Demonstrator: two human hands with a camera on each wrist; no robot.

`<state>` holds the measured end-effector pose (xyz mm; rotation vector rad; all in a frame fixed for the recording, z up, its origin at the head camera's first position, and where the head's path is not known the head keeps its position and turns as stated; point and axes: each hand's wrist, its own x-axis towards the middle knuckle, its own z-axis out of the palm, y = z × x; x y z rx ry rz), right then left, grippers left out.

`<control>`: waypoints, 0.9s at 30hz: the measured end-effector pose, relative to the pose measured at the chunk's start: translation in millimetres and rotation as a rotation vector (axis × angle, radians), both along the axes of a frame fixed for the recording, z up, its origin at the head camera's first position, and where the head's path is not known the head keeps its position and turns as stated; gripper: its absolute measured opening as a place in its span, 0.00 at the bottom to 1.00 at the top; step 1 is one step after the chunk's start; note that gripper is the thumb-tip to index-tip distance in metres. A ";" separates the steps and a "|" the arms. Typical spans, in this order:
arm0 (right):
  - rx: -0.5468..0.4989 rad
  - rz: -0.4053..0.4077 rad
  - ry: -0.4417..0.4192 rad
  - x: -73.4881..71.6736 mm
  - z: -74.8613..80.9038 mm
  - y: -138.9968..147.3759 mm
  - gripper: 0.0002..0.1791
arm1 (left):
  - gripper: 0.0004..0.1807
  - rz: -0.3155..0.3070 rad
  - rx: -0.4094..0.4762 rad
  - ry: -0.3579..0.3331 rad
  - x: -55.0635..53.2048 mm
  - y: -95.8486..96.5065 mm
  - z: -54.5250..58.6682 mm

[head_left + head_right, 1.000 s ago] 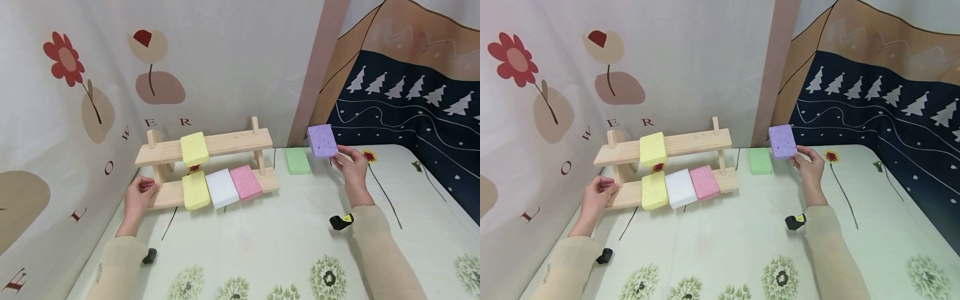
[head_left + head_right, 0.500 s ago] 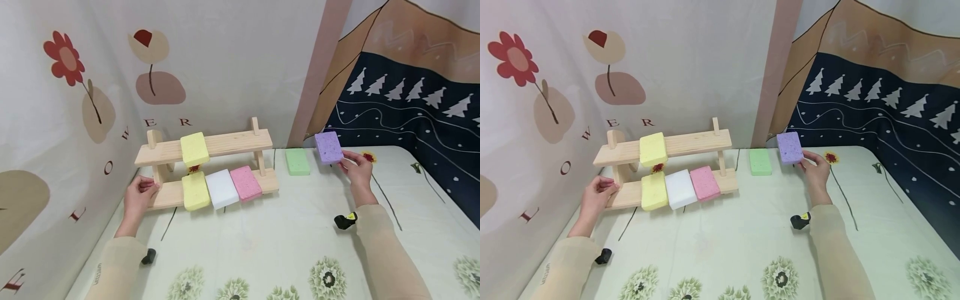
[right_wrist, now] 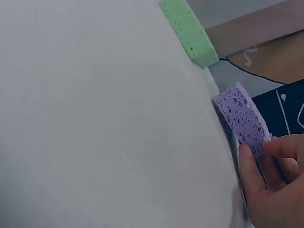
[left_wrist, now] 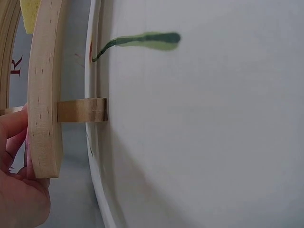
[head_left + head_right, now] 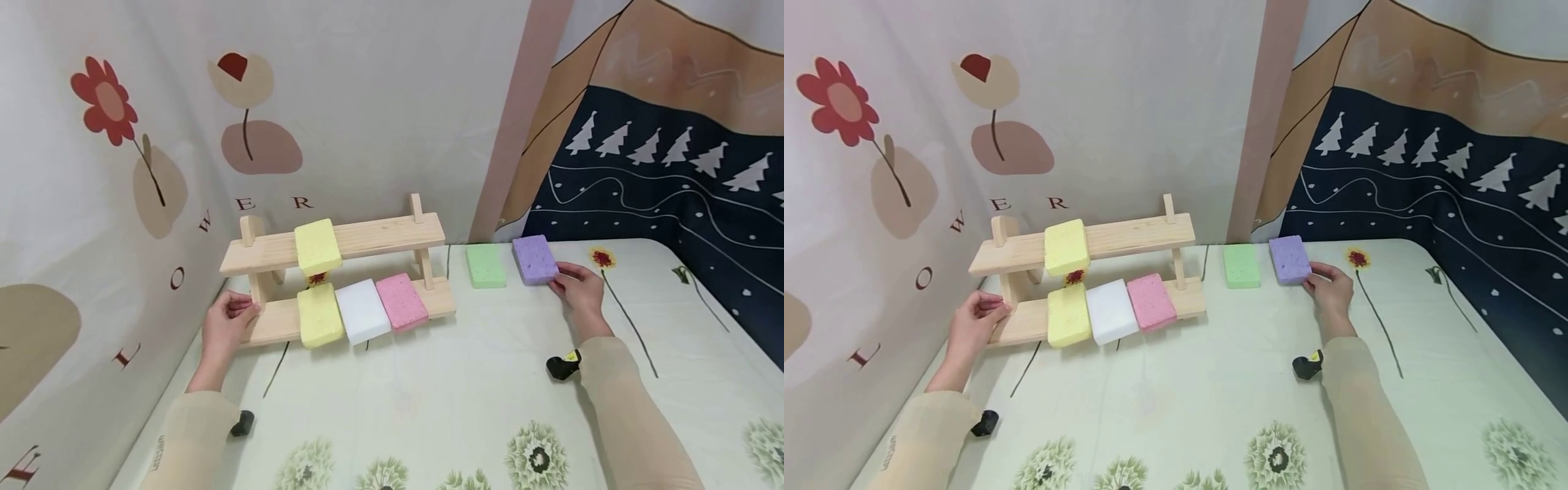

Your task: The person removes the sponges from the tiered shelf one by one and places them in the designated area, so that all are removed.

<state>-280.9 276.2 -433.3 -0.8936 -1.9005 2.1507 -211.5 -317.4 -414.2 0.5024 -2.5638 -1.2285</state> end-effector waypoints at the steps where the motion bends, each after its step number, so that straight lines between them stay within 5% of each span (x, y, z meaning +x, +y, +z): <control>1: -0.002 0.000 -0.013 -0.7 -2.0 0.4 0.12 | 0.17 0.000 -0.001 -0.001 0.0 -0.2 0.0; 4: 0.019 0.004 -0.026 -3.0 -6.4 1.2 0.12 | 0.17 0.003 0.000 -0.001 -0.3 -0.5 -0.2; 13: 0.307 0.091 -0.094 -3.6 -2.5 2.6 0.21 | 0.17 0.003 0.003 0.003 -0.9 2.4 1.2; 27: 0.460 0.148 -0.127 1.2 -2.8 7.7 0.20 | 0.17 0.015 -0.010 -0.013 -0.7 2.4 0.6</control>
